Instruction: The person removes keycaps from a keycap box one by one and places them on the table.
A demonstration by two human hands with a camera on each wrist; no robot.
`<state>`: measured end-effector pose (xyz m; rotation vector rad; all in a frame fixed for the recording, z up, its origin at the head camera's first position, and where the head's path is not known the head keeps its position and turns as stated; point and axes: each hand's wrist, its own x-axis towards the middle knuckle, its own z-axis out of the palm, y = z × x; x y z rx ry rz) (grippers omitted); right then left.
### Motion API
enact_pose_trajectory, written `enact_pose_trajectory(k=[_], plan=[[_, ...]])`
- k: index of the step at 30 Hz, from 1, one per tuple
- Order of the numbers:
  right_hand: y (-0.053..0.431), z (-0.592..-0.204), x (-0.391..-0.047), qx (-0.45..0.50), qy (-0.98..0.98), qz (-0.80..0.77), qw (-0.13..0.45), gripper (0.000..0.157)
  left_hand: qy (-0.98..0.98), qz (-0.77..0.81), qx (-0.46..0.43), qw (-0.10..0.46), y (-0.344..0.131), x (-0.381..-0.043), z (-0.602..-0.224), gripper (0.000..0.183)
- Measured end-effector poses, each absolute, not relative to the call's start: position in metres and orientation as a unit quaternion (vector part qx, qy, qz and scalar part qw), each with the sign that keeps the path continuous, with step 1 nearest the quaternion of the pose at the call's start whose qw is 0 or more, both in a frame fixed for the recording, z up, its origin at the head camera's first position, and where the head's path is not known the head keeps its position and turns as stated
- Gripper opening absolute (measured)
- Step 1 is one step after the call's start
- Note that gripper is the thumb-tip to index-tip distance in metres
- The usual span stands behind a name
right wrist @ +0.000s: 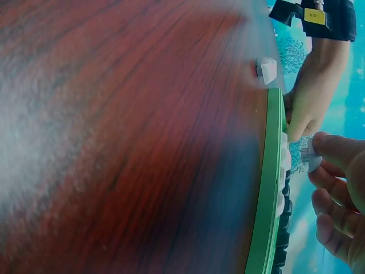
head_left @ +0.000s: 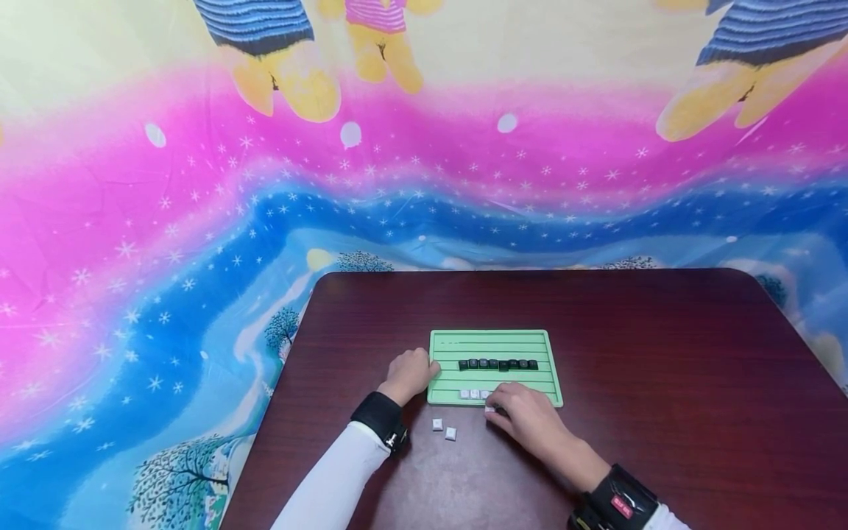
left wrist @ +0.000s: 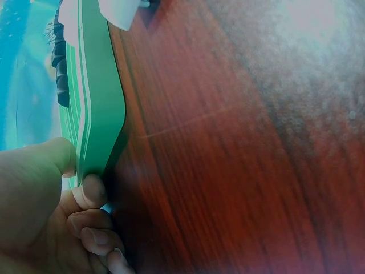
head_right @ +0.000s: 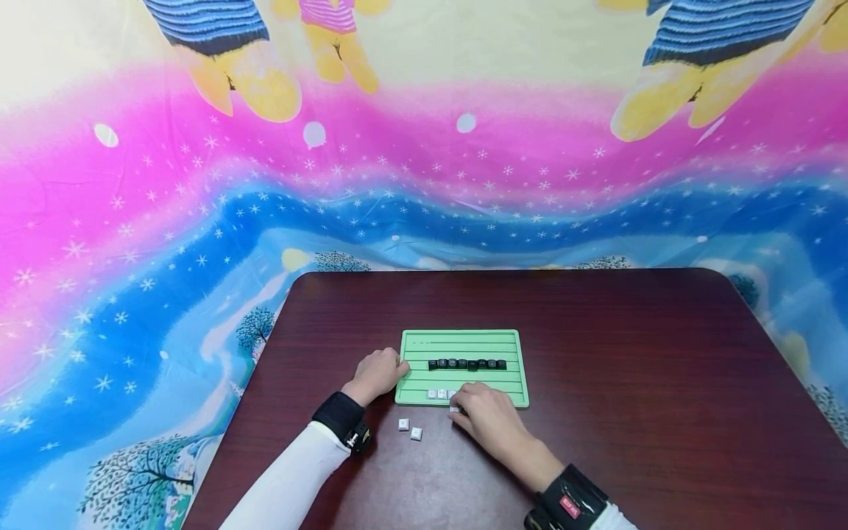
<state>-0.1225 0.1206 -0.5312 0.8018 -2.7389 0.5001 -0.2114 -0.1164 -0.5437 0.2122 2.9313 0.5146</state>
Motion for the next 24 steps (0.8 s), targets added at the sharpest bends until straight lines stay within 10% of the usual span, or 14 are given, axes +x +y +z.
enact_pose_trajectory(k=[24], plan=[[0.105, -0.532, -0.114, 0.285, -0.934, 0.182, 0.112, 0.012, 0.981, 0.163, 0.069, 0.076, -0.116, -0.211, -0.541, 0.043]])
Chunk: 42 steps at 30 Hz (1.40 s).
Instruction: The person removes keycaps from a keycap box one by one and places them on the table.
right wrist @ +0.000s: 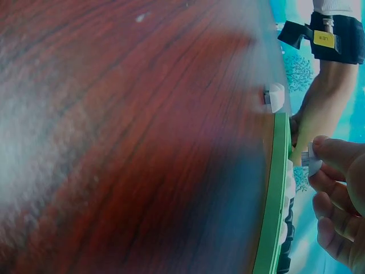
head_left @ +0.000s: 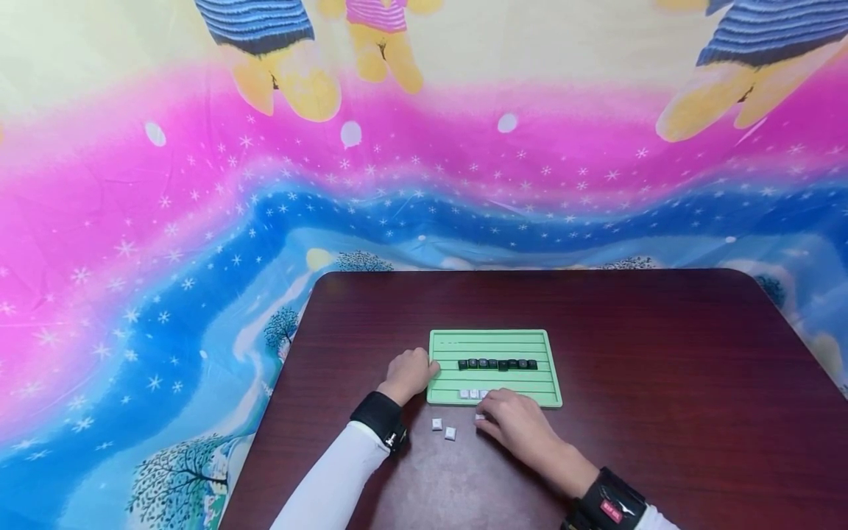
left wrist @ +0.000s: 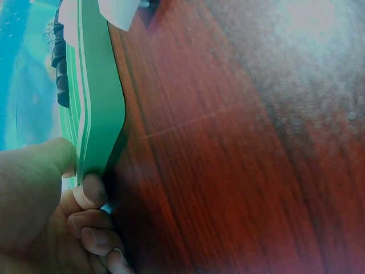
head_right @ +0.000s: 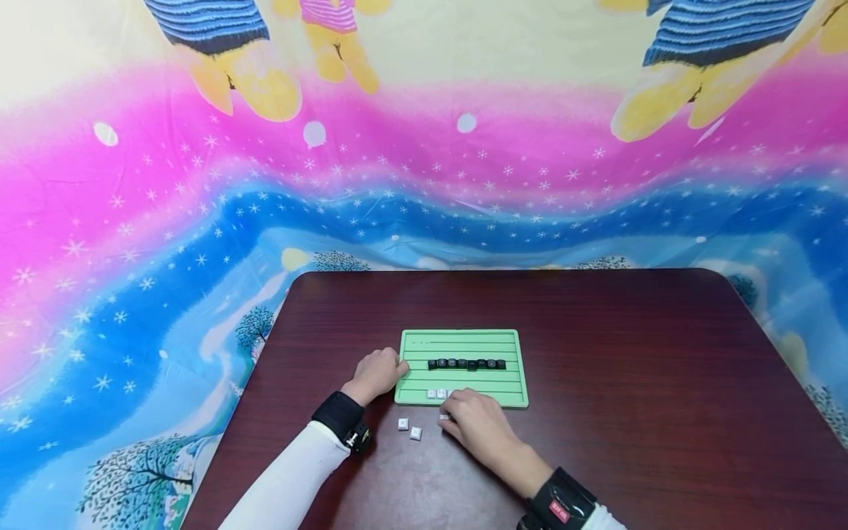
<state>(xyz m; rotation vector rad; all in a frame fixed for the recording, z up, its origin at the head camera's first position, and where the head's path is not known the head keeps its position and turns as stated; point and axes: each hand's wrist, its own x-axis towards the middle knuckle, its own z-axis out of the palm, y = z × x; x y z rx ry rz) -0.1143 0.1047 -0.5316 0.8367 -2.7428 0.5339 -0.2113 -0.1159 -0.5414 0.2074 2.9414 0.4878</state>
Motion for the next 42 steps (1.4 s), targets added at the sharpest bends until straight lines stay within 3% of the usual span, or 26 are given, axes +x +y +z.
enact_pose_trajectory(k=[24, 42], plan=[[0.090, -0.536, -0.106, 0.304, -0.931, 0.186, 0.080, 0.012, 0.981, 0.162, 0.065, 0.084, -0.116, -0.211, -0.540, 0.043], [0.081, -0.542, -0.104, 0.321, -0.927, 0.172, 0.093, 0.013, 0.982, 0.155, 0.055, 0.090, -0.116, -0.212, -0.540, 0.039]])
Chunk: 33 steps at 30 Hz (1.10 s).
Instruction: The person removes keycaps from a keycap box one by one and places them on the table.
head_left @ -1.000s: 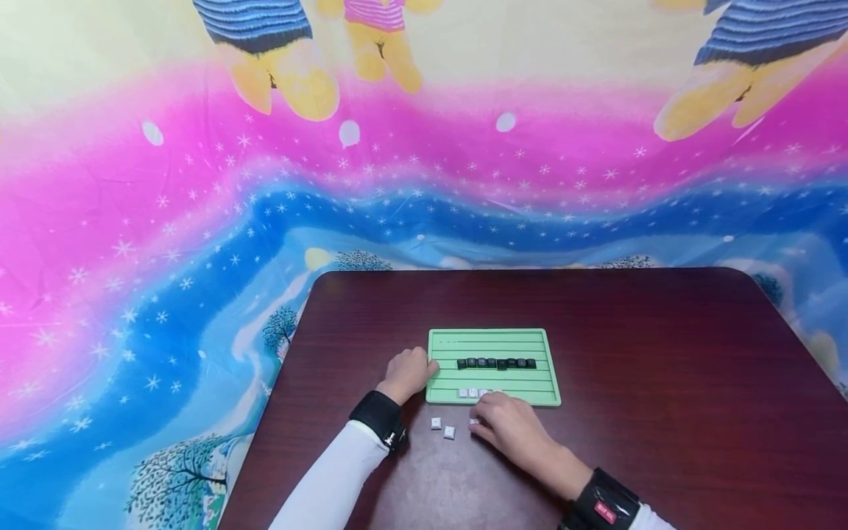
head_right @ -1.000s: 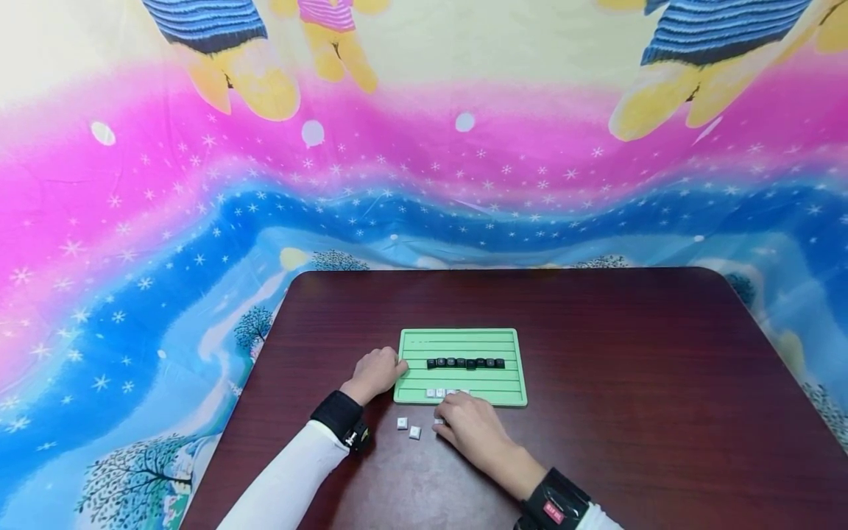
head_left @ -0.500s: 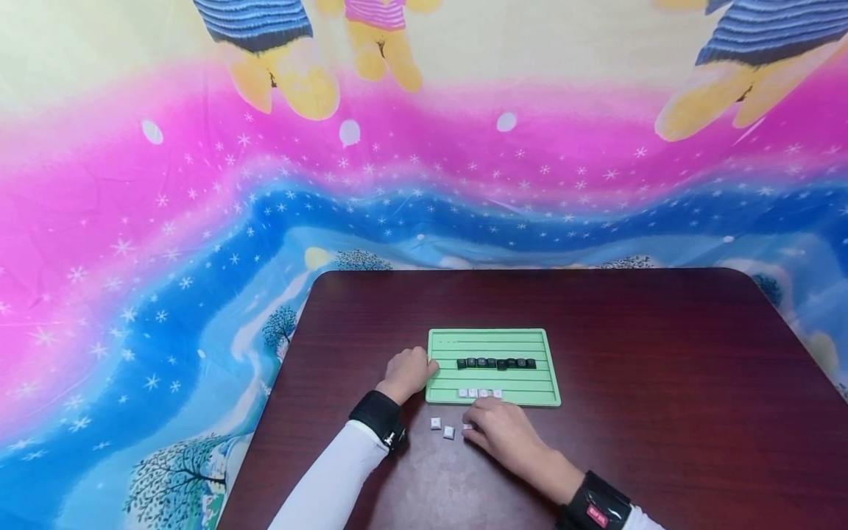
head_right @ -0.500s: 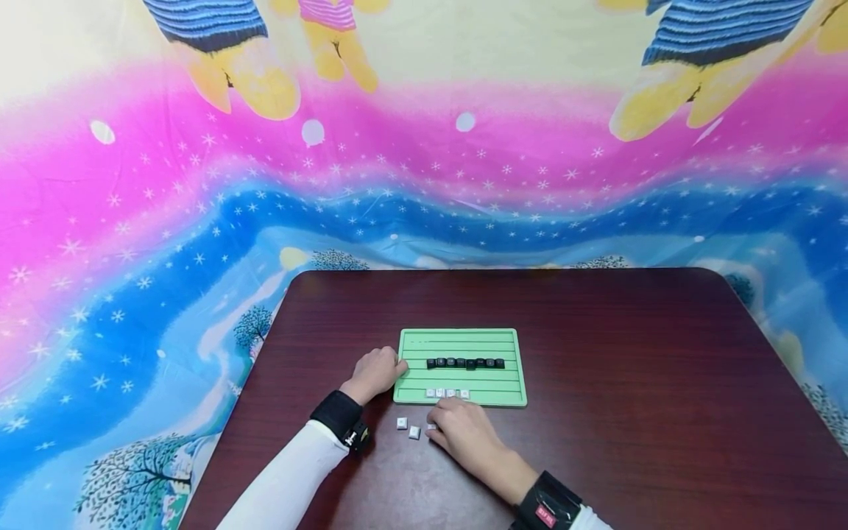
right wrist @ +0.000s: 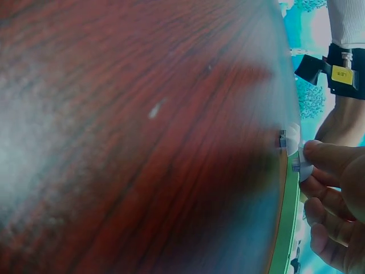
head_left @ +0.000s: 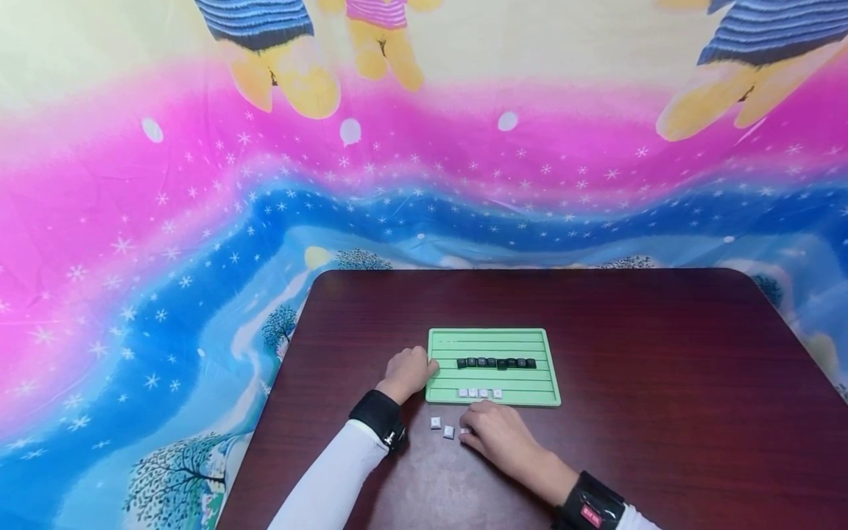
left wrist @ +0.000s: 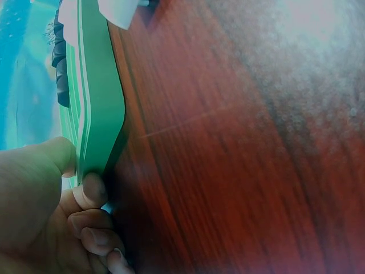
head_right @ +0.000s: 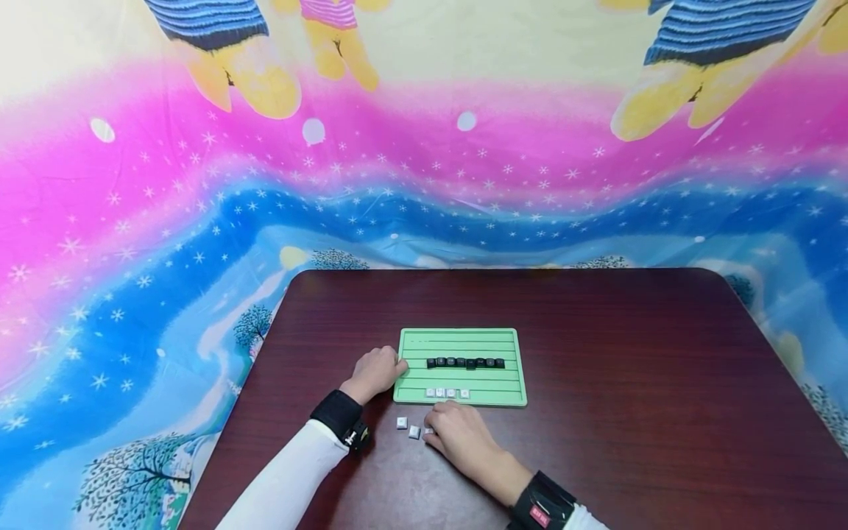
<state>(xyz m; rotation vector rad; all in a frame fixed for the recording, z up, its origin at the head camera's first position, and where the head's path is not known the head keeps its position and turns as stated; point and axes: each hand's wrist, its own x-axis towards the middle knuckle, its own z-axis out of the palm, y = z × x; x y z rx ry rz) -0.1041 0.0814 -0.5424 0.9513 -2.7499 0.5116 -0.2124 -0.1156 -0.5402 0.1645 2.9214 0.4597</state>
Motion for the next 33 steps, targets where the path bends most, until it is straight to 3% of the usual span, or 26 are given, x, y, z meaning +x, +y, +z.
enact_pose_trajectory(k=[33], plan=[[0.070, -0.548, -0.111, 0.309, -0.934, 0.175, 0.047, 0.011, 0.981, 0.161, 0.053, 0.090, -0.114, -0.211, -0.540, 0.041]])
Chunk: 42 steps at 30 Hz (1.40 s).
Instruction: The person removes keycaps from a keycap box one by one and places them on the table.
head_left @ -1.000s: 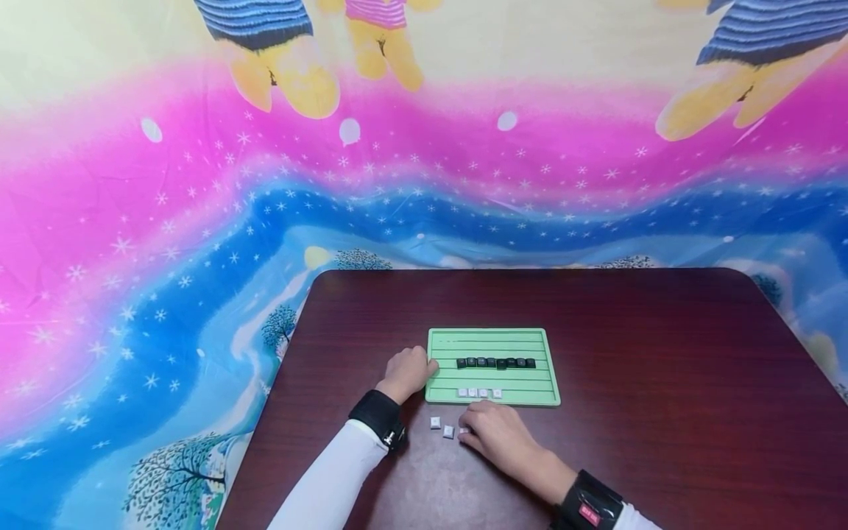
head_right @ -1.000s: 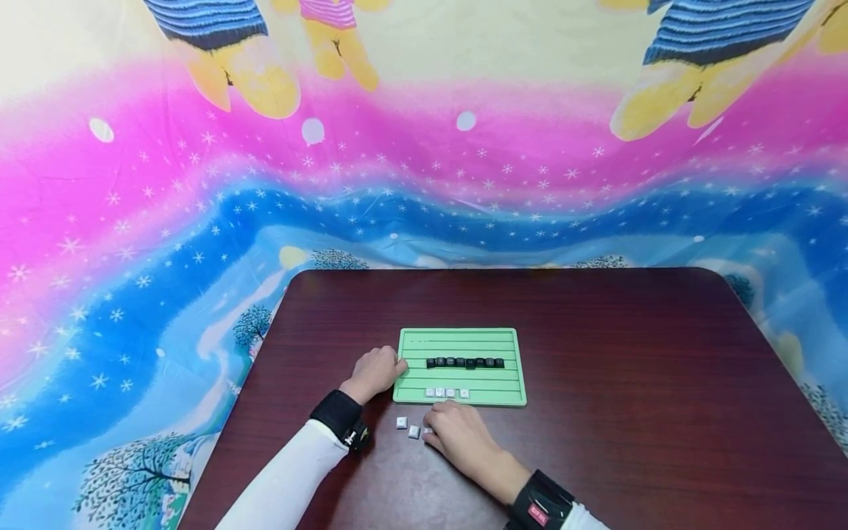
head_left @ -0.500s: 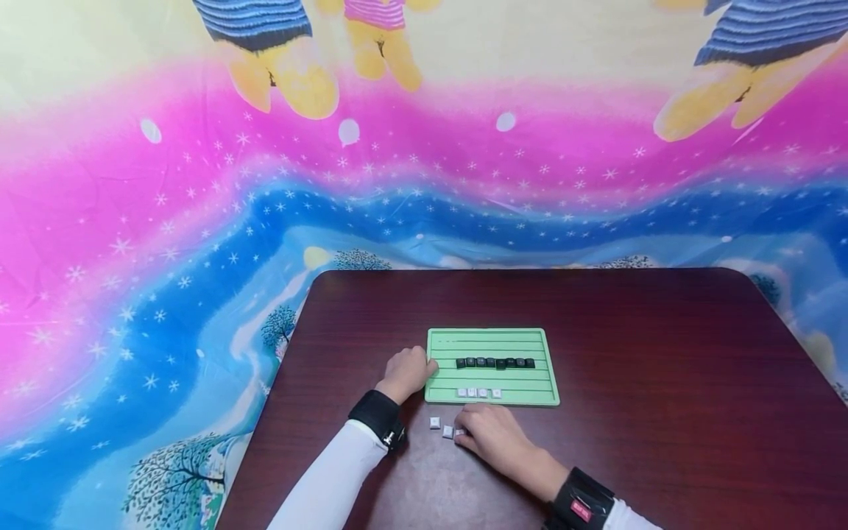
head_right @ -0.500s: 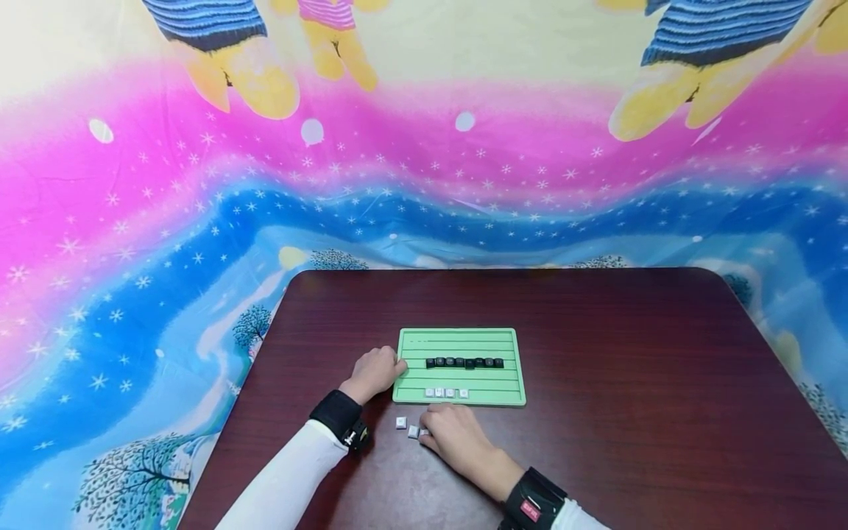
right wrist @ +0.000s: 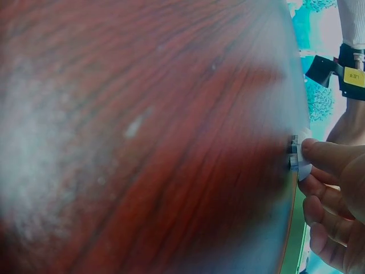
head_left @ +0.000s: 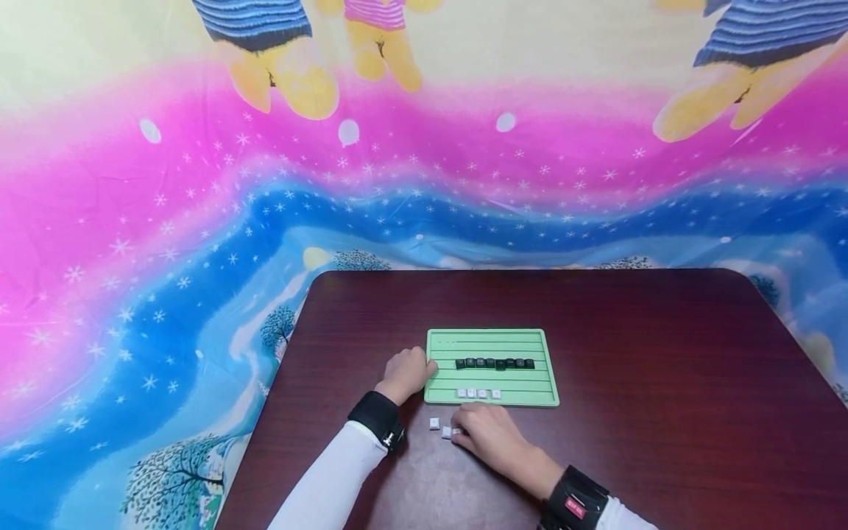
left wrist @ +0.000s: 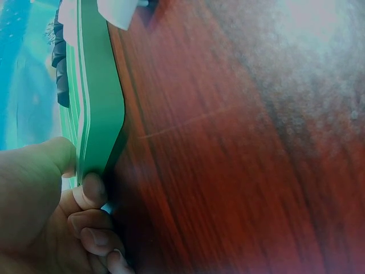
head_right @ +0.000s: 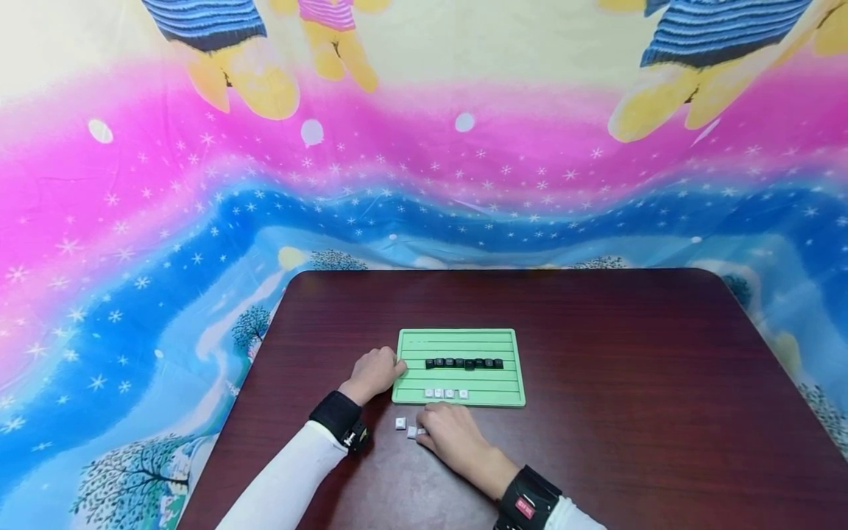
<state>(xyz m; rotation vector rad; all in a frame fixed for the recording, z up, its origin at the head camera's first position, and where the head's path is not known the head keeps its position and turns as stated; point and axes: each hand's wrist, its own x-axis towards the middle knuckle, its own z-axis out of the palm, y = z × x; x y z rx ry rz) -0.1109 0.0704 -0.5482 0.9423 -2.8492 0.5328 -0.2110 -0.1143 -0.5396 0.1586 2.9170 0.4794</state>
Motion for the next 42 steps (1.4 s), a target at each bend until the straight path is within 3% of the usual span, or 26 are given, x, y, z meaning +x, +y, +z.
enact_pose_trajectory(k=[42], plan=[[0.0748, -0.5392, -0.1149, 0.307, -0.932, 0.181, 0.069, 0.019, 0.979, 0.169, 0.066, 0.090, -0.1153, -0.2107, -0.5393, 0.038]])
